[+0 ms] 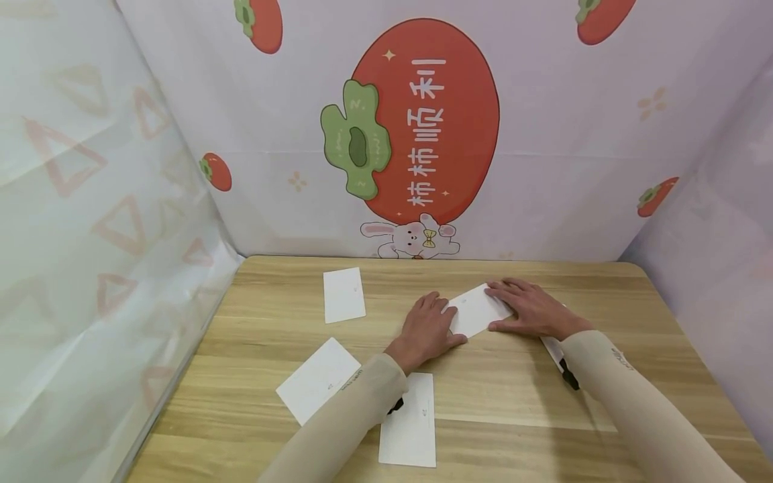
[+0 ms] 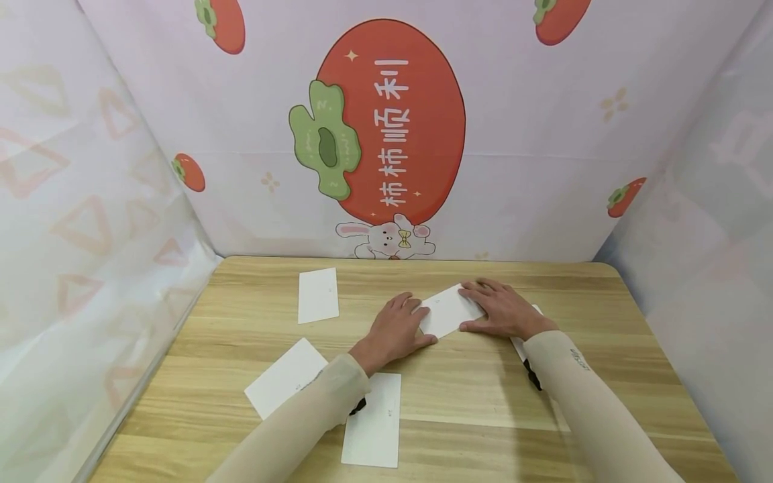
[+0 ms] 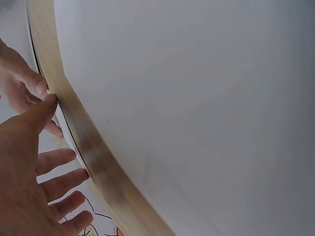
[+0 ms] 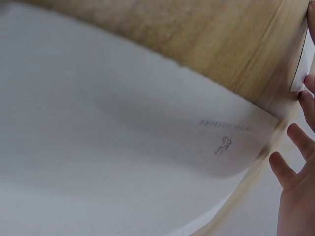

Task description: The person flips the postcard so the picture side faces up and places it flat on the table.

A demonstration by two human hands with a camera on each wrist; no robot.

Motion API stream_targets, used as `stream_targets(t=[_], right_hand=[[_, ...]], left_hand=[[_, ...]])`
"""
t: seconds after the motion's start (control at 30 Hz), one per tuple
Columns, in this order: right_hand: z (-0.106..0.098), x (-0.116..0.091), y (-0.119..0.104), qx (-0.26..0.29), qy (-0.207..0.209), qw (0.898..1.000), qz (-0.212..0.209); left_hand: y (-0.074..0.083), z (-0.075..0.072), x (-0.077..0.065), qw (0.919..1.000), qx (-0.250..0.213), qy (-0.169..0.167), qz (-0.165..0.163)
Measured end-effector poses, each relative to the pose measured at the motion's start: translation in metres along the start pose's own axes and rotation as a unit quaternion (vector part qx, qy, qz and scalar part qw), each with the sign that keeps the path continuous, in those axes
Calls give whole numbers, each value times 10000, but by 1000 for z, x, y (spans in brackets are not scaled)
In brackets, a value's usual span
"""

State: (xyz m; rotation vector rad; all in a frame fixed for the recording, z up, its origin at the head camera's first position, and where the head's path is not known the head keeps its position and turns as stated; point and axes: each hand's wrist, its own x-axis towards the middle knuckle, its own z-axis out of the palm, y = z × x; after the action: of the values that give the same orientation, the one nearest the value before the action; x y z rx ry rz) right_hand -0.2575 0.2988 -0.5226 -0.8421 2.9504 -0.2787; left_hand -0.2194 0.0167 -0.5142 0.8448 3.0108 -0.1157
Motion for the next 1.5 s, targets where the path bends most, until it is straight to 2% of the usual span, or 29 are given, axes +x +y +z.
stream_targets(t=[0.53,0.83,1.13,1.33,1.5], right_hand=[[-3,-4,-5,-324,336,9987,-191],[-2,-9,-2,-500,352,9973,-405],[1,-15,-3,-603,725,9931,-702],[2,-18,-6,-673,1051,9885,-848],[4,-19,-6,-727,1269,9850,-916]], left_hand=[[-1,-4,1,9999,53,-55,154],[-9,-3,1,9988,-434,-130,187],[-22,-1,-1,9945,-951,-322,309],[-29,-1,-3,9921,-1154,-248,416],[-36,0,-5,9893,-1313,0,637]])
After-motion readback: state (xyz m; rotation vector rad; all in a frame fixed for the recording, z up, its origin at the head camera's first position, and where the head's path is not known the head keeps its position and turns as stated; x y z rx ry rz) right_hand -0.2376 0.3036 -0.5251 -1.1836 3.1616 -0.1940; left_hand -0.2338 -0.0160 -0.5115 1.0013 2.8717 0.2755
